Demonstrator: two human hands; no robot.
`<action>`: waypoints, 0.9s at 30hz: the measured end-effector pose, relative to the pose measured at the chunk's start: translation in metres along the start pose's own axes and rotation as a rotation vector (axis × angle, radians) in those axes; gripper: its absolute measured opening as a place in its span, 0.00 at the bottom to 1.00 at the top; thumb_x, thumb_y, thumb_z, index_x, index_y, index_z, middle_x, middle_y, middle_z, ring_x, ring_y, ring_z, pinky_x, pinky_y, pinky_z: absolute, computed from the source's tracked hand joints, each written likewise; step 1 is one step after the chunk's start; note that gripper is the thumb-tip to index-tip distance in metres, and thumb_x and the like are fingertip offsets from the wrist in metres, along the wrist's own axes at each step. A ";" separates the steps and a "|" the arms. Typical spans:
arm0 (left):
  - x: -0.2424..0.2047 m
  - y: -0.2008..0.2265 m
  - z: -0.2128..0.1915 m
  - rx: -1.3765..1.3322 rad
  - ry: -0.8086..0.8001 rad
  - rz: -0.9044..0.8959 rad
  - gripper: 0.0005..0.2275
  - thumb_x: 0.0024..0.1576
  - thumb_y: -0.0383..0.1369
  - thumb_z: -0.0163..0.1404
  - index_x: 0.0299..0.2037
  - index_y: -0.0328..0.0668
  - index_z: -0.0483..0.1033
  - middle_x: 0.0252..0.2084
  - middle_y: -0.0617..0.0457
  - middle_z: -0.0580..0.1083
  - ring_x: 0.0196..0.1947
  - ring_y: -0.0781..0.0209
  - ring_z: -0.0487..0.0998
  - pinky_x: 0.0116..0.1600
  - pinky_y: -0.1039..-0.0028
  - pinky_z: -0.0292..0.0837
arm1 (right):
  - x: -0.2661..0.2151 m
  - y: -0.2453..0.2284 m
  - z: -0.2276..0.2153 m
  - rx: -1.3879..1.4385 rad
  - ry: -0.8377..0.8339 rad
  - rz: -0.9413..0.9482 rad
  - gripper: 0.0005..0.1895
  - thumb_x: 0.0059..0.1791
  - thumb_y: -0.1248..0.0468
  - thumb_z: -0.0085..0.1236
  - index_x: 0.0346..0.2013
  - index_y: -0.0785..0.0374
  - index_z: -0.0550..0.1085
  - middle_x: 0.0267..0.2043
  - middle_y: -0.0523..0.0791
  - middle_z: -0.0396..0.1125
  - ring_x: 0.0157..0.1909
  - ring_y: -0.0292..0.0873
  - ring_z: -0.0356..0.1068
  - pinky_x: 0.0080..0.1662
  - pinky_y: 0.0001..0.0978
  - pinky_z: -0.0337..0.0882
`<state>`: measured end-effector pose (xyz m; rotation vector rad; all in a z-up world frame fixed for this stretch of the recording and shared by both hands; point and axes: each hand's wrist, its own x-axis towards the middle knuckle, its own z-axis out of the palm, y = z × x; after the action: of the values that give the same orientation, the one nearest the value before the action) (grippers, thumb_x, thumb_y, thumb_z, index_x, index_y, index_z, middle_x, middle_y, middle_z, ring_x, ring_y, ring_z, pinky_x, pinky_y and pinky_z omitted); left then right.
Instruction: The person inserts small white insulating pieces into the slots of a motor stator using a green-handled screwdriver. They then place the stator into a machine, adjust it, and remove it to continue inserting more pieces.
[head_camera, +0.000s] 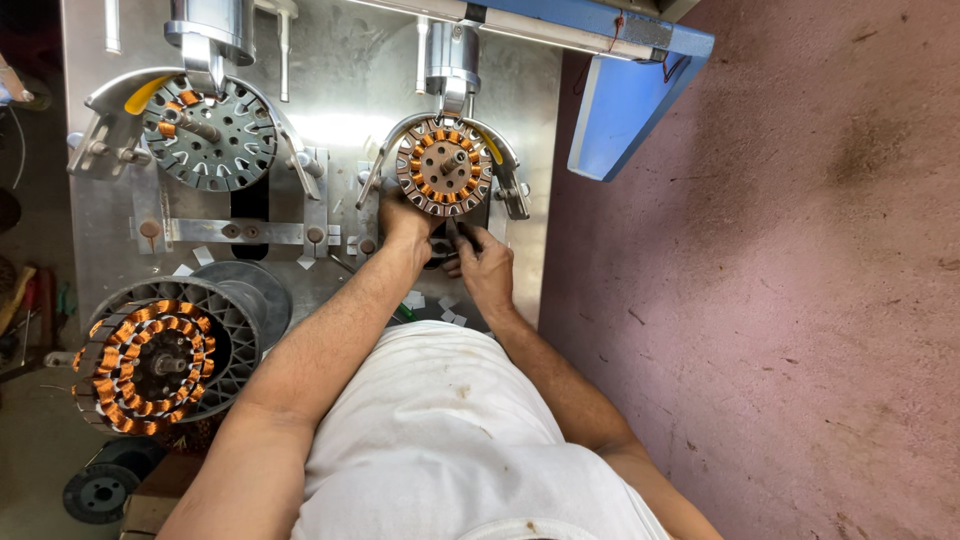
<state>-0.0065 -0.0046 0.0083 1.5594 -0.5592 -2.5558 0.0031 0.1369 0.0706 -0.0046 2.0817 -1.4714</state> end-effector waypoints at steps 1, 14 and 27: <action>0.003 -0.002 -0.001 -0.004 0.009 0.005 0.17 0.66 0.37 0.31 0.51 0.35 0.71 0.47 0.47 0.76 0.46 0.56 0.79 0.50 0.62 0.81 | -0.001 -0.006 -0.002 -0.154 -0.002 -0.008 0.15 0.53 0.65 0.55 0.49 0.75 0.74 0.34 0.51 0.76 0.26 0.45 0.79 0.26 0.32 0.80; 0.032 -0.014 -0.007 -0.196 -0.005 -0.052 0.17 0.64 0.36 0.31 0.45 0.35 0.74 0.42 0.46 0.77 0.42 0.56 0.79 0.50 0.65 0.78 | 0.006 -0.051 -0.007 -0.803 -0.272 0.205 0.19 0.53 0.54 0.57 0.31 0.70 0.80 0.17 0.47 0.72 0.19 0.43 0.75 0.27 0.37 0.76; 0.025 -0.009 -0.006 -0.188 -0.011 -0.063 0.15 0.65 0.36 0.34 0.45 0.34 0.73 0.42 0.46 0.76 0.40 0.57 0.79 0.49 0.66 0.78 | 0.016 -0.056 -0.012 -0.507 -0.374 0.389 0.16 0.53 0.55 0.53 0.41 0.68 0.76 0.18 0.50 0.73 0.16 0.45 0.74 0.19 0.35 0.74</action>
<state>-0.0123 -0.0041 -0.0179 1.5221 -0.2645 -2.5773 -0.0337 0.1202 0.1147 -0.0627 1.9471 -0.6368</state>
